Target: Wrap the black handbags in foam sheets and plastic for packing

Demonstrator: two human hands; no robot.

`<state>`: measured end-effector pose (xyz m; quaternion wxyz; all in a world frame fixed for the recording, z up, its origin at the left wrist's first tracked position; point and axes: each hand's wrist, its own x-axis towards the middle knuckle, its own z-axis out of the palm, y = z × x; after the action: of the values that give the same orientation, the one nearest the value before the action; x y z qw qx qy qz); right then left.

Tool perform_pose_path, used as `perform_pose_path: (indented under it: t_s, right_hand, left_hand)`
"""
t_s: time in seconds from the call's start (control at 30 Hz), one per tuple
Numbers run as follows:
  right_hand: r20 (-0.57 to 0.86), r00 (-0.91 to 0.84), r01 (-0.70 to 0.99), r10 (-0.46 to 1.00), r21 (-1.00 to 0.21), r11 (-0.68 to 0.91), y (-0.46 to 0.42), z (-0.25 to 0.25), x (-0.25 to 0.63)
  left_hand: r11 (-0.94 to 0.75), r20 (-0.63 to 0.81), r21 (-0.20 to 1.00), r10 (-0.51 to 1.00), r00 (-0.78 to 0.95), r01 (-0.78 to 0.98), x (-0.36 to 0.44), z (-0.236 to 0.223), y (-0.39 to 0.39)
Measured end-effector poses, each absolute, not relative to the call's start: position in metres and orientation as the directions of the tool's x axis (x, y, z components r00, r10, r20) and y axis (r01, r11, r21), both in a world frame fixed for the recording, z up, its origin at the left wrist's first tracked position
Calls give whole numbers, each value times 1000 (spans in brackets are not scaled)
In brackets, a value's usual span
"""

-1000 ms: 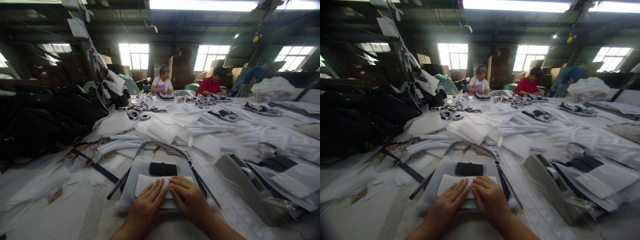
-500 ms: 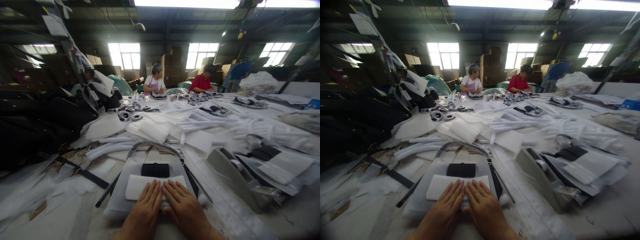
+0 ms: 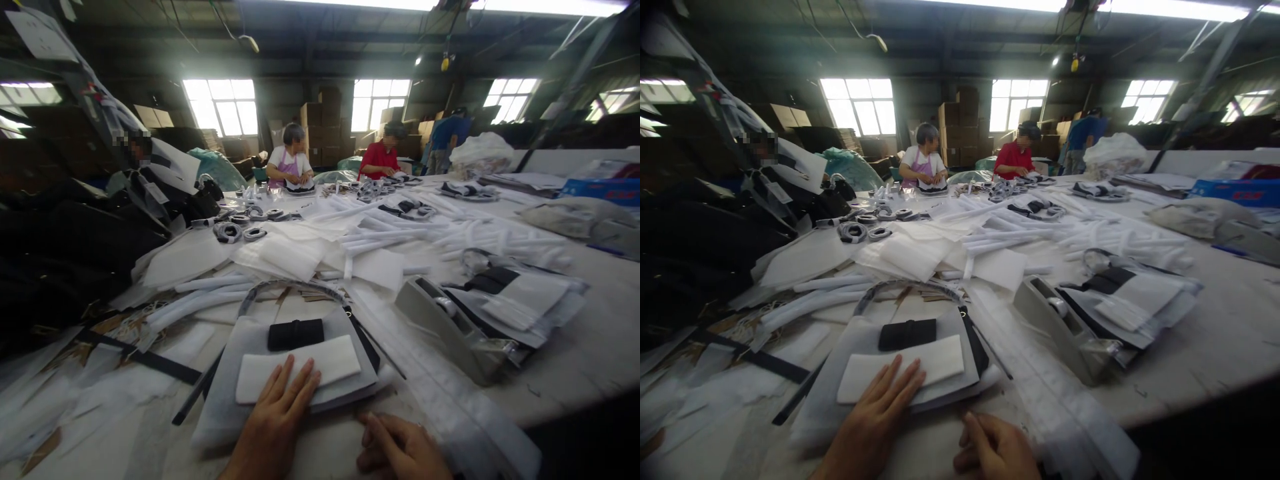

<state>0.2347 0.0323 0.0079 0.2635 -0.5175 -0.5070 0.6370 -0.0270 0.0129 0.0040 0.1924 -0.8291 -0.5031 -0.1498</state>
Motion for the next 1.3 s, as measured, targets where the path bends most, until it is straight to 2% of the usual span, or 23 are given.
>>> perform_pose_path:
  t_s: [0.03, 0.1, 0.3, 0.4, 0.57, 0.7, 0.8, 0.83, 0.87, 0.9, 0.93, 0.97, 1.0, 1.03, 1.1, 1.17, 1.23, 1.3]
  right_hand:
    - [-435, -359, 96, 825, -897, -431, 32, 9, 231]
    - [-419, -423, -52, 803, -874, -483, 35, 13, 222]
    - [-311, -463, -332, 830, -807, -488, 33, 23, 193]
    - [-274, -451, -410, 849, -781, -470, 28, 32, 182]
    - [-250, -401, -345, 881, -850, -398, 28, 51, 174]
    - [-268, -384, -326, 884, -856, -401, 29, 36, 180]
    - [-320, -428, -185, 845, -884, -429, 27, 15, 188]
    - [-304, -439, -94, 845, -920, -380, 26, 10, 191]
    - [-242, -438, 10, 866, -964, -265, 26, 5, 194]
    - [-120, -430, 115, 895, -990, -77, 26, 2, 196]
    - [54, -418, 215, 907, -964, 157, 26, -1, 199]
    - [245, -412, 305, 878, -870, 386, 27, -2, 201]
    - [415, -405, 386, 815, -730, 564, 29, -3, 203]
    - [537, -404, 461, 741, -580, 671, 31, -3, 205]
    - [647, -426, 585, 632, -336, 738, 37, 0, 206]
    - [677, -458, 645, 576, -193, 739, 43, 5, 205]
    - [687, -490, 643, 536, -130, 755, 48, 9, 204]
    - [704, -495, 623, 510, -122, 773, 50, 11, 202]
  left_hand:
    - [-426, 428, -171, 780, 457, 888, -27, 4, 13]
    - [-429, 414, -175, 785, 461, 886, -28, 5, 13]
    - [-450, 416, -185, 770, 484, 874, -29, 9, 12]
    - [-433, 457, -195, 754, 472, 880, -33, 4, 13]
    - [-346, 568, -229, 711, 414, 910, -38, -9, 19]
    - [-334, 548, -291, 710, 442, 897, -31, -11, 17]
    - [-341, 521, -299, 724, 452, 891, -25, -8, 14]
    - [-341, 515, -293, 731, 448, 893, -24, -7, 13]
    - [-340, 510, -284, 738, 442, 896, -23, -6, 13]
    - [-340, 506, -272, 745, 434, 900, -23, -6, 13]
    - [-343, 503, -258, 751, 429, 903, -23, -6, 13]
    - [-347, 501, -245, 754, 425, 905, -23, -6, 14]
    - [-352, 500, -229, 757, 420, 907, -24, -6, 14]
    - [-356, 499, -212, 761, 414, 910, -24, -5, 14]
    - [-366, 491, -161, 776, 396, 917, -23, -3, 13]
    - [-387, 456, -68, 808, 374, 919, -22, 4, 10]
    - [-415, 394, 50, 844, 364, 908, -20, 15, 7]
    - [-427, 332, 149, 871, 361, 892, -20, 26, 4]
